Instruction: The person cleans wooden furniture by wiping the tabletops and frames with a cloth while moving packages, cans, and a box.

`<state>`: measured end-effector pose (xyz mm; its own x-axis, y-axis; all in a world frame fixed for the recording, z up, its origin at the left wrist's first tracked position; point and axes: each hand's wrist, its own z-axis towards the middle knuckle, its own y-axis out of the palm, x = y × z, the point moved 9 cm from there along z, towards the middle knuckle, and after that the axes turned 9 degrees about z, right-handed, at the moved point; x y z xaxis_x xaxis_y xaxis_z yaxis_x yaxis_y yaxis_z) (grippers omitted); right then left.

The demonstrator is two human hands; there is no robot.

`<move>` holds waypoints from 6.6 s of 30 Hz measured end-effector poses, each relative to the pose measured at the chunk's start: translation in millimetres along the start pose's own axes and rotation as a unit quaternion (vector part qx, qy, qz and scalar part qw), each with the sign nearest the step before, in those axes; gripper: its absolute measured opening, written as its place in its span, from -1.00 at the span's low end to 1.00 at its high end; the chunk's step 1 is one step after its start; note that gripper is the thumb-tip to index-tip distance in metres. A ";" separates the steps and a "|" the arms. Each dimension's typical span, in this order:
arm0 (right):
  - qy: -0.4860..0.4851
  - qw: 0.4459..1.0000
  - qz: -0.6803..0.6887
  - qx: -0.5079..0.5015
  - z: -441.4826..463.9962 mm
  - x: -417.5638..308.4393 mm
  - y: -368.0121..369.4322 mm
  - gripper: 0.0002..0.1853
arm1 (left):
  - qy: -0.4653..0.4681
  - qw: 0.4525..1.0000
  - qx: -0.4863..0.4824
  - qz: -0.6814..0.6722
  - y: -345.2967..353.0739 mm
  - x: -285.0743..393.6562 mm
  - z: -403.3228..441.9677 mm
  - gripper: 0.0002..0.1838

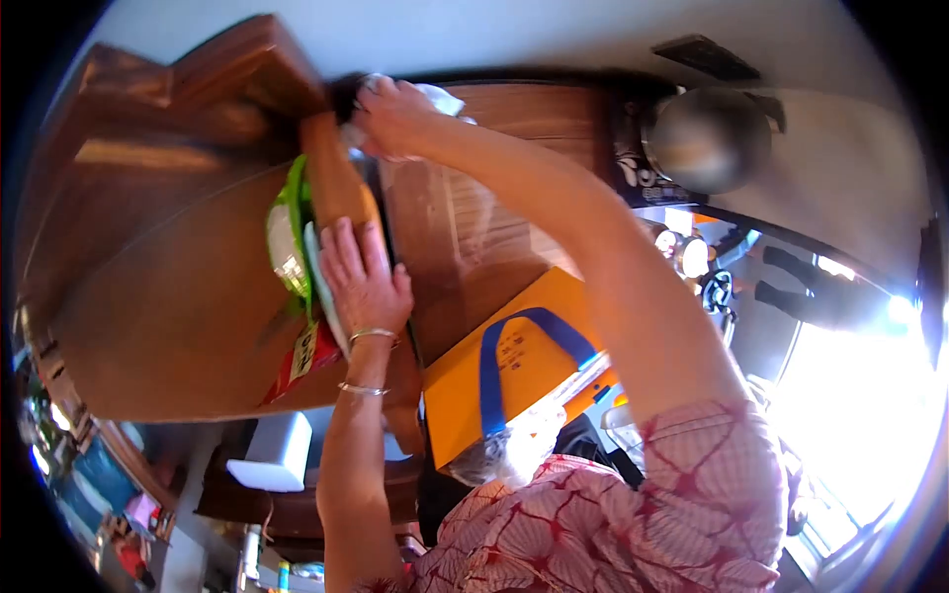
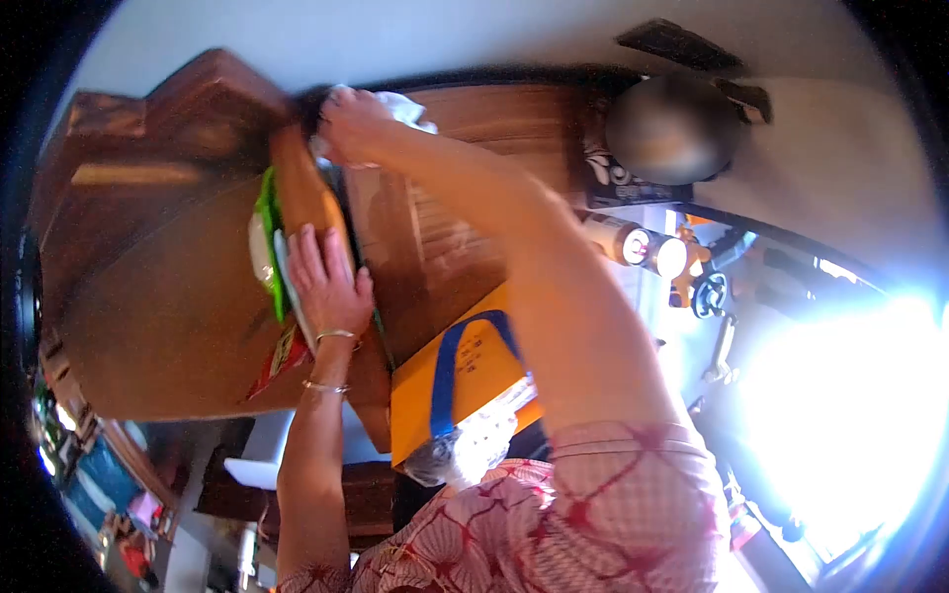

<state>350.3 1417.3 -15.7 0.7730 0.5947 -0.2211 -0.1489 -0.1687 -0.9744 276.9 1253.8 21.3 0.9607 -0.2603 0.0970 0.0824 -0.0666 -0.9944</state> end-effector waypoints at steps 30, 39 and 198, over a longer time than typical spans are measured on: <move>0.386 0.921 0.036 -0.042 -112.7 142.5 -2.1 -0.65 | 0.008 0.999 -0.004 0.031 1.7 4.5 -0.6 -0.22; 0.145 0.963 0.221 0.058 -36.7 16.0 13.1 -0.57 | 0.013 0.999 -0.009 0.039 2.2 5.0 0.3 -0.25; 0.492 0.837 0.067 -0.230 -257.6 113.6 40.8 0.01 | 0.207 0.923 -0.138 -0.292 -139.4 93.7 -82.8 -0.44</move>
<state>591.0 1275.5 -69.8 0.9357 -0.3510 0.0345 -0.1970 -0.6014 -0.7742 333.4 1159.0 172.5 0.5857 -0.4440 0.6781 0.4284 -0.5407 -0.7240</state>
